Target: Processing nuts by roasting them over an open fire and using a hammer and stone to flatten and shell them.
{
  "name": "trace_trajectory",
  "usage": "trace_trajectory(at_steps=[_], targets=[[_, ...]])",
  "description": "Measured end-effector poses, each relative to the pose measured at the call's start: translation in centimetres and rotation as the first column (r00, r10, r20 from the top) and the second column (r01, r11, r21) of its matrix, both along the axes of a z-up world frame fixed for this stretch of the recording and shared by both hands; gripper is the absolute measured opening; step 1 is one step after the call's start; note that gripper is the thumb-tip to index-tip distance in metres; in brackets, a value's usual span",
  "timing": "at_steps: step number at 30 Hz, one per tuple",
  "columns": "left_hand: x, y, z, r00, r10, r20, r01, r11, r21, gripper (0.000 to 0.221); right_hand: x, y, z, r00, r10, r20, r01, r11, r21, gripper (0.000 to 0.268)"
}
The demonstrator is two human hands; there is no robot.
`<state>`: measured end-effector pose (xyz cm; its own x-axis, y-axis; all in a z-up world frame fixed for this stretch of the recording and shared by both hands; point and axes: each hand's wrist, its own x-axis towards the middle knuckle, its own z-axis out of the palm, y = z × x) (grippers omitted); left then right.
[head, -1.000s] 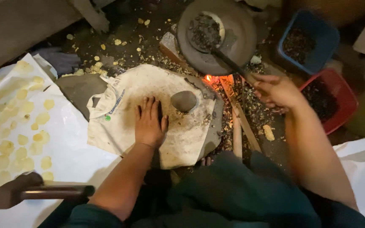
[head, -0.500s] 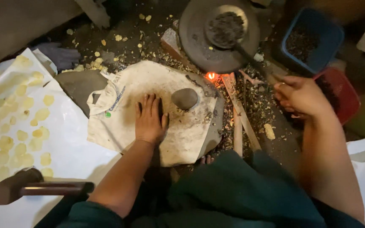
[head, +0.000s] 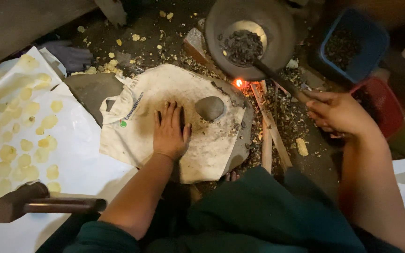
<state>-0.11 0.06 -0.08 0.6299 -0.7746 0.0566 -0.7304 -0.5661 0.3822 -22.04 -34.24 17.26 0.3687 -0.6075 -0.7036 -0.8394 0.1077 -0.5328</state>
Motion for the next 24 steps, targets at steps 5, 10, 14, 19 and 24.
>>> trace_trajectory(at_steps=[5,10,14,19,24], targets=[[-0.1,0.0,-0.2,1.0,-0.011,-0.012,0.011,1.0,-0.017,0.067,0.5,-1.7,-3.4,0.995,0.016,0.096,-0.023,0.997,0.067,0.041],[-0.1,-0.1,0.2,0.999,0.004,-0.044,-0.004,1.0,-0.008,0.067,-0.1,-2.0,-4.1,0.955,-0.069,0.289,0.014,0.982,0.19,0.05],[0.0,-0.2,-0.7,0.999,0.005,-0.045,-0.006,1.0,-0.021,0.066,0.5,-1.5,-3.6,0.968,-0.043,0.249,0.003,0.987,0.158,0.05],[0.2,0.0,-2.1,0.996,0.014,-0.086,-0.015,1.0,-0.011,0.069,0.5,-0.7,-3.8,0.978,-0.08,0.193,0.064,0.994,0.091,0.047],[-0.2,0.4,-1.5,0.996,0.023,-0.082,-0.026,0.999,-0.038,0.069,1.0,-0.1,-3.1,0.995,0.102,0.016,-0.101,0.994,-0.047,0.02]])
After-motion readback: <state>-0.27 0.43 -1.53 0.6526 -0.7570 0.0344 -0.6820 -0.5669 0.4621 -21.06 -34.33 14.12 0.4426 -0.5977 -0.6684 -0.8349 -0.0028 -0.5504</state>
